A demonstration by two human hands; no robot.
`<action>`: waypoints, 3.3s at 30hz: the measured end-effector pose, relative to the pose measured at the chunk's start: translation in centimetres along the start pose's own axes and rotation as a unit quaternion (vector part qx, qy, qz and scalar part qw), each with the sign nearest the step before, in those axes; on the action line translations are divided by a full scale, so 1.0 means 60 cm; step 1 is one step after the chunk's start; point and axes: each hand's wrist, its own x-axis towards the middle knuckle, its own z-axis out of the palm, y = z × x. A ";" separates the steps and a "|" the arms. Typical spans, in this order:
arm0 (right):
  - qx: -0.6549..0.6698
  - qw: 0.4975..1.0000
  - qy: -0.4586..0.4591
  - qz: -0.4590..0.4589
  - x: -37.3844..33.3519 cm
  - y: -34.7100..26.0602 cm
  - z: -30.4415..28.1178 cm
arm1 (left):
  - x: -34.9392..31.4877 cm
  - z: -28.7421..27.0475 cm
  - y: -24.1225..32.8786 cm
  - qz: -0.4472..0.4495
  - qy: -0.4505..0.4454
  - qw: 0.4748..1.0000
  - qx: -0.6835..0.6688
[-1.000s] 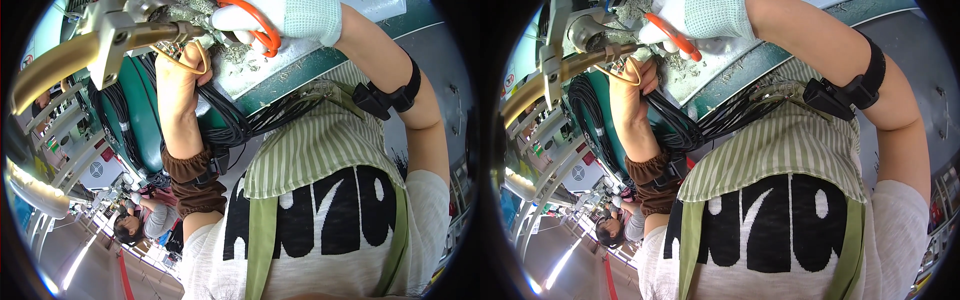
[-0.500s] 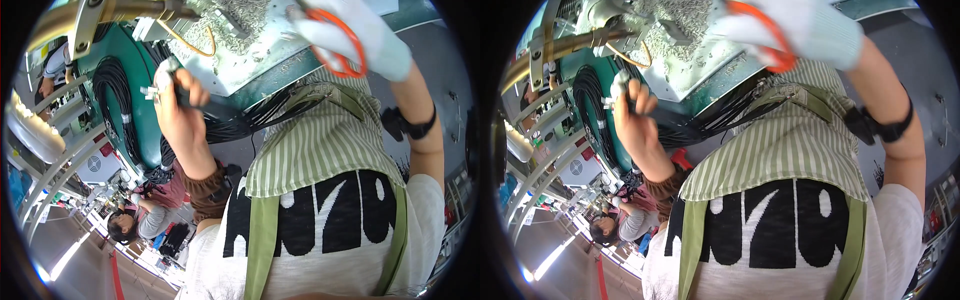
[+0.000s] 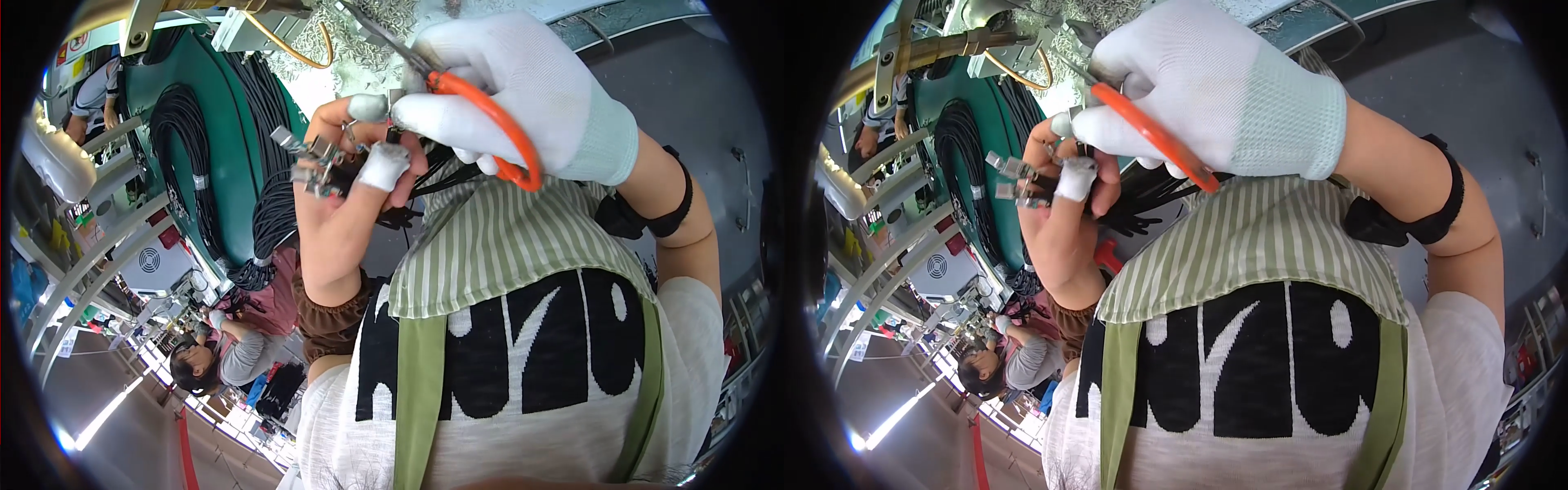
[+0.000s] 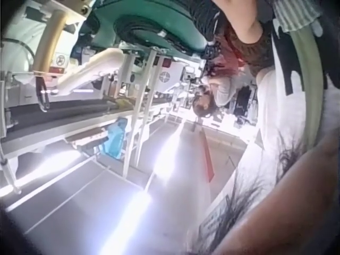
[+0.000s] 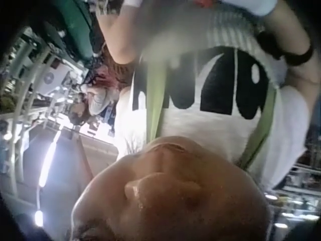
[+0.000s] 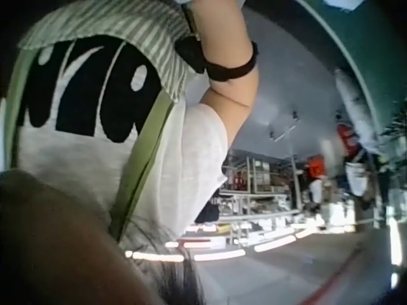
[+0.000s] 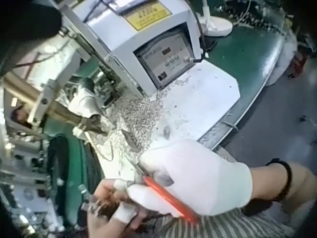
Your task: The person picks up a bundle of cables, positions the connector ends under a machine, and trims the wire ends using shears.
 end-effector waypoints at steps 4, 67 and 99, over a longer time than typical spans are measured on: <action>0.067 0.993 0.054 0.082 -0.018 0.013 0.027 | 0.017 -0.002 -0.001 0.004 -0.040 0.998 0.053; -0.203 0.975 0.064 -0.062 -0.033 -0.047 0.005 | 0.015 0.049 0.037 0.192 0.110 0.974 0.051; -0.046 0.996 0.076 -0.016 0.061 0.049 -0.055 | 0.138 -0.052 0.014 -0.068 0.010 0.994 -0.085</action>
